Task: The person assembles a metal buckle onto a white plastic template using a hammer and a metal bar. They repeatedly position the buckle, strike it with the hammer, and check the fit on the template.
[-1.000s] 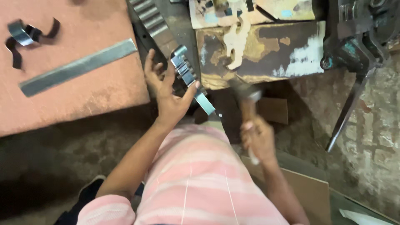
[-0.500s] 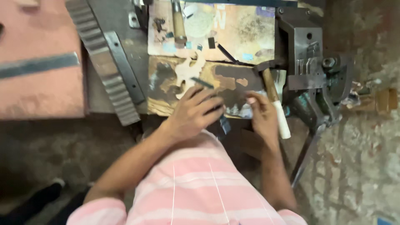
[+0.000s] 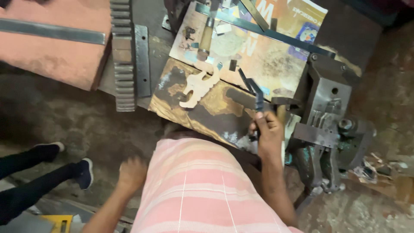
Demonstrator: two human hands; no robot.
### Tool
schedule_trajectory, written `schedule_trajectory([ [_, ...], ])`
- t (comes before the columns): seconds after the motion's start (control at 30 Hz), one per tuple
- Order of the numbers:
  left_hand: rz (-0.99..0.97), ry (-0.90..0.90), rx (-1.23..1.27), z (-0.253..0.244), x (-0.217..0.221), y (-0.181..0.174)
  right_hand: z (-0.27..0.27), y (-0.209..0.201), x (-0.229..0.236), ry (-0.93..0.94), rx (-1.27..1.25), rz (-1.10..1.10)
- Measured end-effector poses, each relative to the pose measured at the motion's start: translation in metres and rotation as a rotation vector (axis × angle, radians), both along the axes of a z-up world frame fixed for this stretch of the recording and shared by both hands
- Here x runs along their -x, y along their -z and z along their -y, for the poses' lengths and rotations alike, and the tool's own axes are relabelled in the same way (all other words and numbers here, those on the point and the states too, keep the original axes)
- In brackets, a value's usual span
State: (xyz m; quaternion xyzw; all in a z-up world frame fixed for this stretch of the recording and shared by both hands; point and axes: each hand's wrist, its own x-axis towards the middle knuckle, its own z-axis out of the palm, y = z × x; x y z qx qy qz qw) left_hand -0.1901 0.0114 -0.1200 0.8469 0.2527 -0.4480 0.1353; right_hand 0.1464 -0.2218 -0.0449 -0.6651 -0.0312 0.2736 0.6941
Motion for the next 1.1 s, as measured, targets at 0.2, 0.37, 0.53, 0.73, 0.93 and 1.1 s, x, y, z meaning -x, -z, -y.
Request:
schedule_trajectory([
  [0.2,0.018,0.259,0.208,-0.028,-0.021,-0.002,-0.038,-0.023,0.001,-0.007,0.084,0.100],
  [0.37,1.050,0.053,0.458,-0.047,-0.122,-0.088,-0.047,-0.024,0.018,-0.037,0.288,0.295],
  [0.53,1.451,-0.117,0.124,-0.039,-0.245,-0.094,-0.046,-0.017,0.029,0.191,0.116,0.103],
  [0.73,1.441,-0.193,0.198,-0.049,-0.265,-0.043,-0.049,-0.023,0.043,0.347,-0.116,-0.186],
  [0.93,1.510,-0.820,0.694,-0.026,-0.268,-0.055,-0.090,-0.032,0.069,0.257,-0.107,-0.048],
  [1.1,1.488,-0.894,0.864,-0.006,-0.258,-0.083,-0.118,-0.033,0.066,0.277,-0.116,-0.036],
])
